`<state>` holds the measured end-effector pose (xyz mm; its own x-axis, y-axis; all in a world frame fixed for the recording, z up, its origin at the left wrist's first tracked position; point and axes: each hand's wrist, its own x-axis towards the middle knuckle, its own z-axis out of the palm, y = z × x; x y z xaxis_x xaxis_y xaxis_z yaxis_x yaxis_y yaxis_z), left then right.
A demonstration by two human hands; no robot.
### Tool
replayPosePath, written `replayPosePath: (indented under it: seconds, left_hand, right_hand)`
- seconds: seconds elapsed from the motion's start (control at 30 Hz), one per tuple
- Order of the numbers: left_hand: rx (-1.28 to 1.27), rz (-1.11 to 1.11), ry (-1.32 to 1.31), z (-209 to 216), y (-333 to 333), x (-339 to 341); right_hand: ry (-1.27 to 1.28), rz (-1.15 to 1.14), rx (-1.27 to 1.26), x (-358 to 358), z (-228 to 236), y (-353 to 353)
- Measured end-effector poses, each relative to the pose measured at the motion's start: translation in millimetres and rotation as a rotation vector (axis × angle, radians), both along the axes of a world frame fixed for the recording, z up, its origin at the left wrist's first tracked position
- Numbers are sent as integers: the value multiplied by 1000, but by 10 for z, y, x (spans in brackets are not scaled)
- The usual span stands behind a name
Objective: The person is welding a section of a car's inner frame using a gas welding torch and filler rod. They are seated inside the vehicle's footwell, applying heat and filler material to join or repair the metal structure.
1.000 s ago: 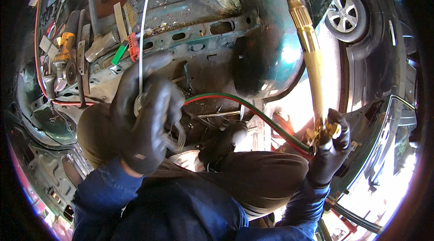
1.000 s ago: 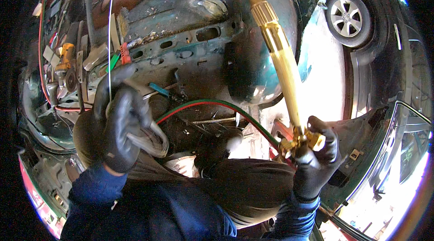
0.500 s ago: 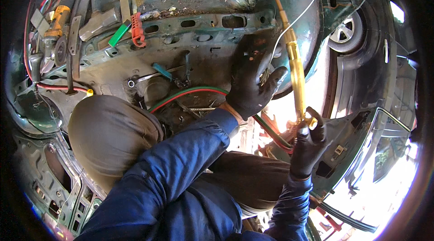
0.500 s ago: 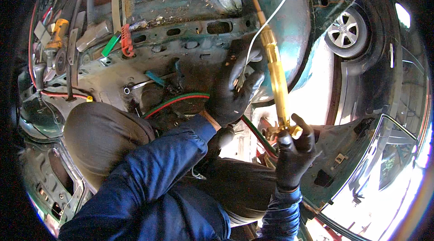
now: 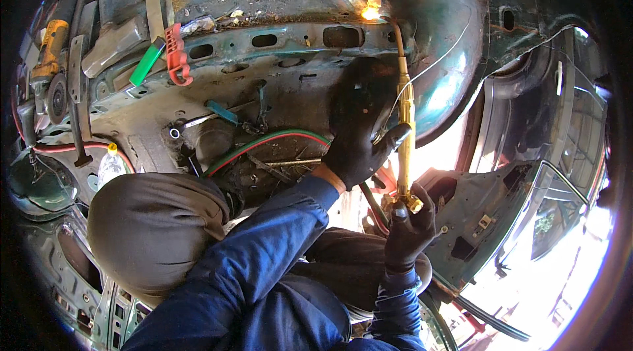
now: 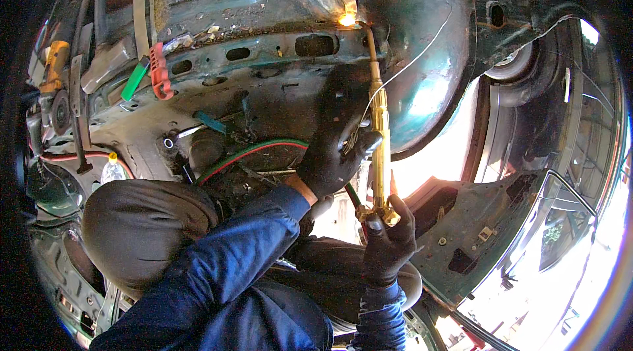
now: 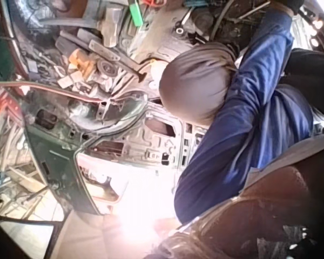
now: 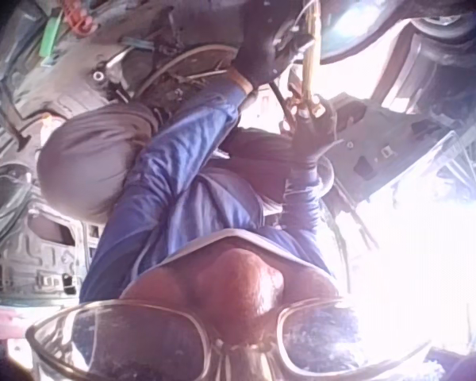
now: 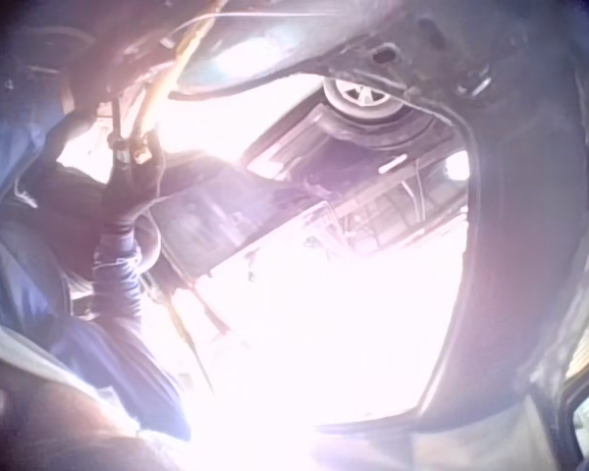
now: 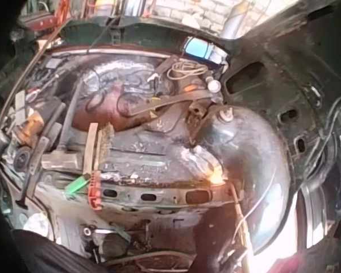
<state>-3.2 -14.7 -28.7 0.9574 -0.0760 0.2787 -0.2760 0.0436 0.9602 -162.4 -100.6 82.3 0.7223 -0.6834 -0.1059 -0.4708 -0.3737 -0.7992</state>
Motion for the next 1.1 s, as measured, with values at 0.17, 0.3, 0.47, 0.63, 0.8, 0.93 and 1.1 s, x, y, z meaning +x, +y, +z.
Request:
replayPosePath:
  seconds: [0.17,0.3,0.47,0.63,0.8,0.93,1.1]
  left_hand:
    - [29,11,-2,-84,27,7]
    - [68,24,-33,-92,30,24]
    - [81,94,-51,-74,51,67]
    - [72,71,9,8,68,146]
    - [161,155,-58,36,102,267]
    - [135,172,-59,-27,55,292]
    - [108,145,-32,-12,71,316]
  right_hand:
    - [37,43,-19,-5,-48,-27]
    - [-2,43,-6,52,-41,14]
    - [41,66,-57,59,-77,-28]
    - [53,96,-140,236,0,60]
    - [85,157,-271,288,-9,41]
    - [48,133,-210,373,10,119]
    - [34,115,-200,401,-10,129]
